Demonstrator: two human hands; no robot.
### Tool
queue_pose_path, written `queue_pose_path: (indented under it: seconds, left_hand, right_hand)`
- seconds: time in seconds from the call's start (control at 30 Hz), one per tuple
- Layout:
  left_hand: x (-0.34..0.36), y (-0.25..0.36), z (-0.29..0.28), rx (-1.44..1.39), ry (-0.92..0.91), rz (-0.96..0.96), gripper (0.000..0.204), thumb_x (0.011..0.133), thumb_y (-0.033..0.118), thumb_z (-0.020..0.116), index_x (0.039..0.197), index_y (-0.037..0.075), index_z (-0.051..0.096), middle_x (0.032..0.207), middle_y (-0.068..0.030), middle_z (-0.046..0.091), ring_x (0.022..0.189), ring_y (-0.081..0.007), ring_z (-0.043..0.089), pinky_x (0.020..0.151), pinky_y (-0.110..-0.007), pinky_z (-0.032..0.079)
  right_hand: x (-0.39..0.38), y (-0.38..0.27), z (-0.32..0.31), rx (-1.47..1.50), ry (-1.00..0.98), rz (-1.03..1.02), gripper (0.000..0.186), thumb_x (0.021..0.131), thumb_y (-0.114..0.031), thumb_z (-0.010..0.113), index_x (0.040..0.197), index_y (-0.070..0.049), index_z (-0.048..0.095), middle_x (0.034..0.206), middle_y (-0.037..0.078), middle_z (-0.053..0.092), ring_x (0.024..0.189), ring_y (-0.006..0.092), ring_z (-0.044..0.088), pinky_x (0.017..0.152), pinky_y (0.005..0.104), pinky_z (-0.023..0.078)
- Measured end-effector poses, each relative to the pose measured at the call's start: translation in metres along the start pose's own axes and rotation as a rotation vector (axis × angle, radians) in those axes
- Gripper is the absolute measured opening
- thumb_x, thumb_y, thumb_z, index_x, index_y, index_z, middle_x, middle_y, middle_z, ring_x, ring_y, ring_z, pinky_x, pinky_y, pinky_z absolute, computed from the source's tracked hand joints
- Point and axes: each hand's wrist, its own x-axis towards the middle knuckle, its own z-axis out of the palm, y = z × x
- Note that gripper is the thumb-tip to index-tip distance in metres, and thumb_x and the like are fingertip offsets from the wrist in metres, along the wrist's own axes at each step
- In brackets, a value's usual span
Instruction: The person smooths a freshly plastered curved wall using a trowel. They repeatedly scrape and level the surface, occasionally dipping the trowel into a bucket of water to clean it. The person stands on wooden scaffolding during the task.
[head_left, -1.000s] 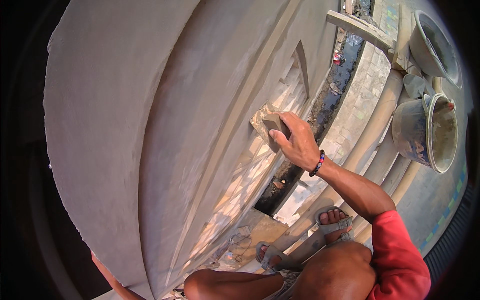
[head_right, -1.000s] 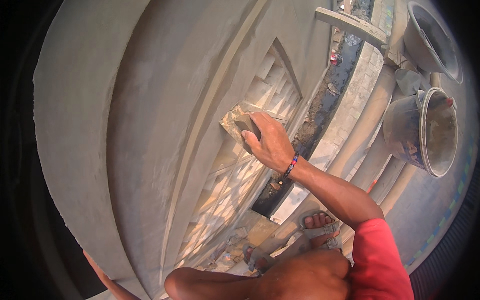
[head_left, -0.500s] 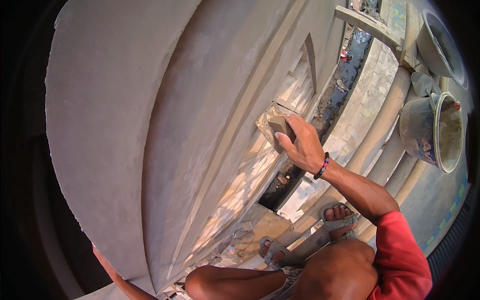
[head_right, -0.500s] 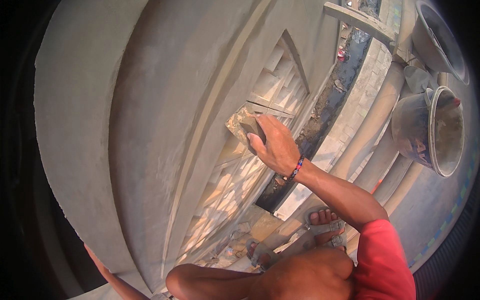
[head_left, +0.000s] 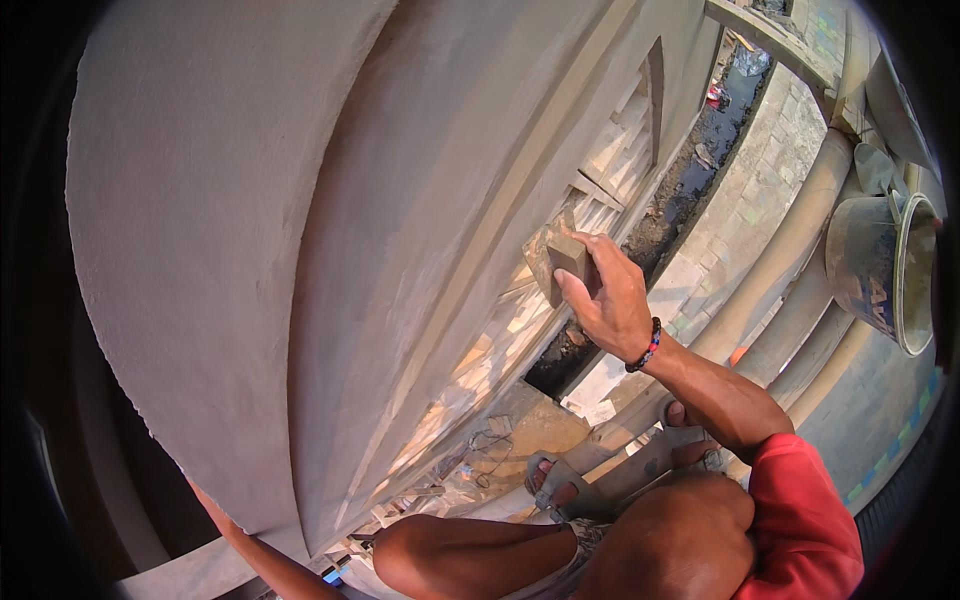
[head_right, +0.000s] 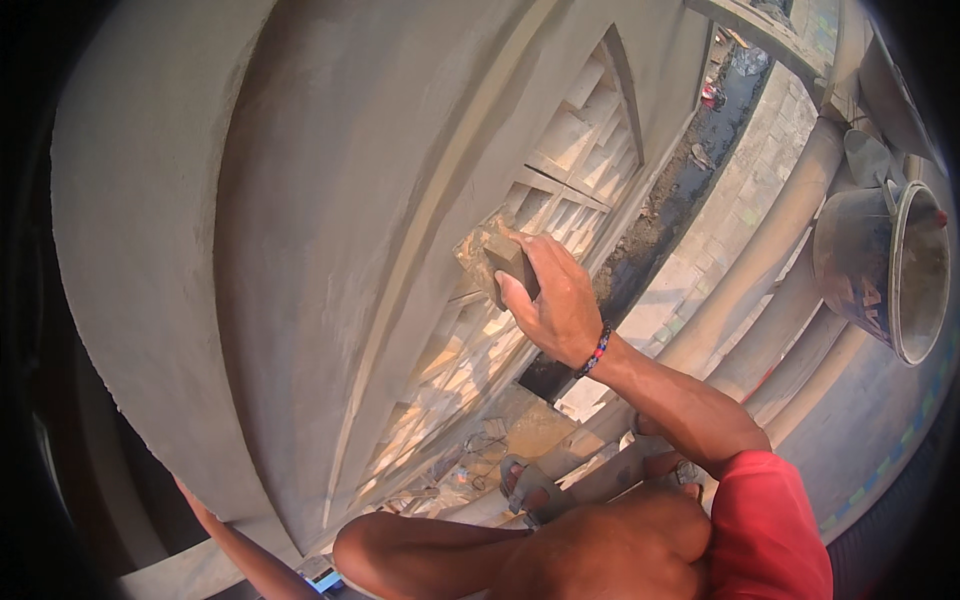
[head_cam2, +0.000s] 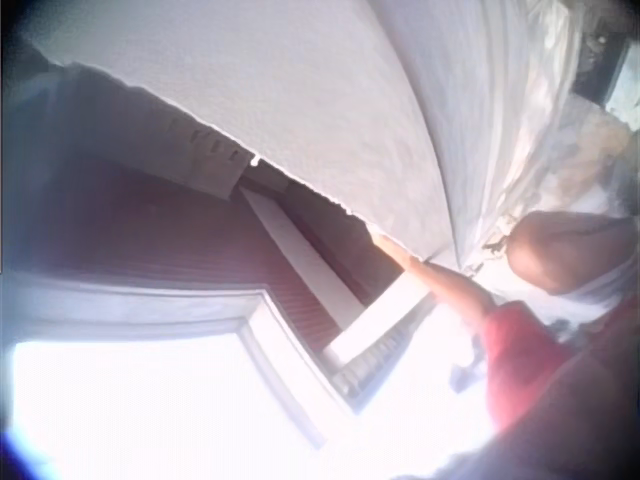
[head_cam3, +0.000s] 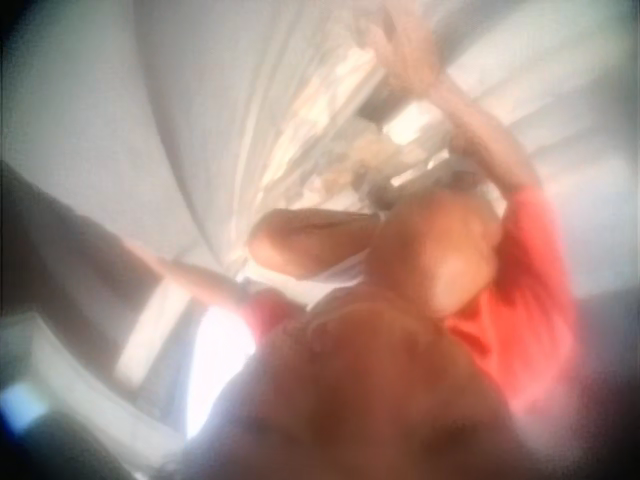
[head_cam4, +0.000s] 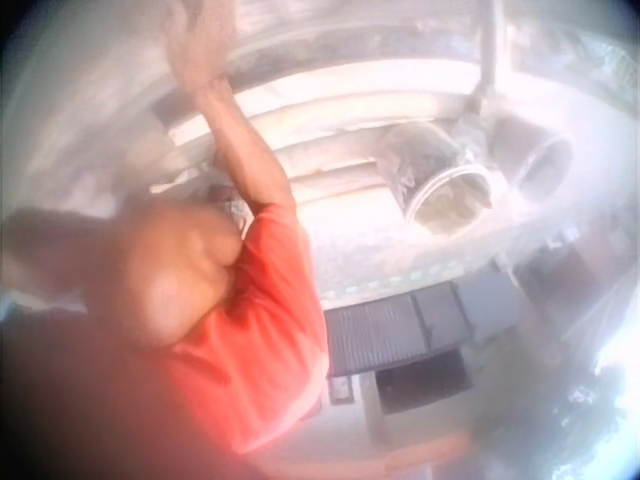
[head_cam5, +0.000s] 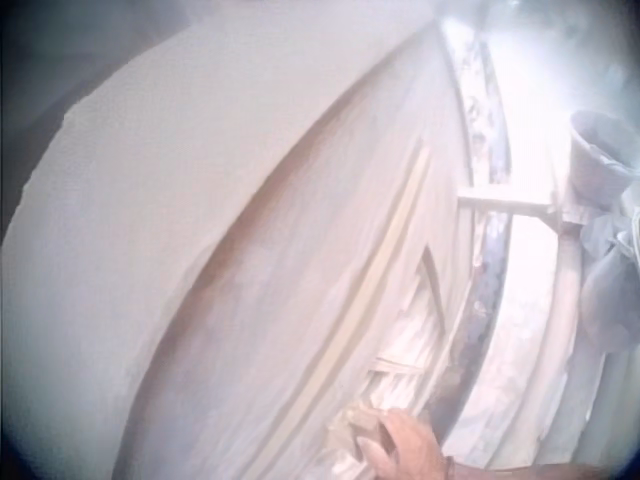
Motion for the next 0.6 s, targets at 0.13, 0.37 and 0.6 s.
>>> queue_pose_path:
  seconds: [0.13,0.37,0.6]
  left_hand:
    - [-0.002,0.004,-0.001,0.001,0.000,-0.001,0.051,0.101,0.042,0.044,0.123,-0.002,0.057,0.106,-0.0110,0.066,0.092,-0.0205,0.064,0.080,-0.037,0.053]
    - [0.000,0.015,0.001,0.003,0.000,0.005,0.051,0.101,0.042,0.043,0.123,-0.002,0.057,0.106,-0.0110,0.066,0.092,-0.0205,0.064,0.080,-0.037,0.053]
    - [-0.008,0.022,0.005,-0.008,-0.002,0.008,0.052,0.101,0.043,0.043,0.123,-0.002,0.057,0.107,-0.0111,0.066,0.092,-0.0206,0.064,0.080,-0.037,0.053]
  right_hand:
    - [0.039,-0.039,0.012,0.099,0.119,-0.094,0.041,0.083,-0.007,0.069,0.119,0.006,0.055,0.096,0.022,0.059,0.087,0.0380,0.061,0.076,0.0421,0.050]
    - [-0.070,0.012,0.065,-0.043,-0.321,-0.045,0.040,0.083,-0.007,0.070,0.116,0.007,0.052,0.093,0.022,0.057,0.083,0.0395,0.061,0.072,0.0428,0.051]
    - [-0.016,-0.053,0.070,0.146,-0.024,-0.140,0.039,0.081,-0.006,0.071,0.112,0.007,0.051,0.090,0.021,0.055,0.079,0.0404,0.059,0.069,0.0443,0.050]
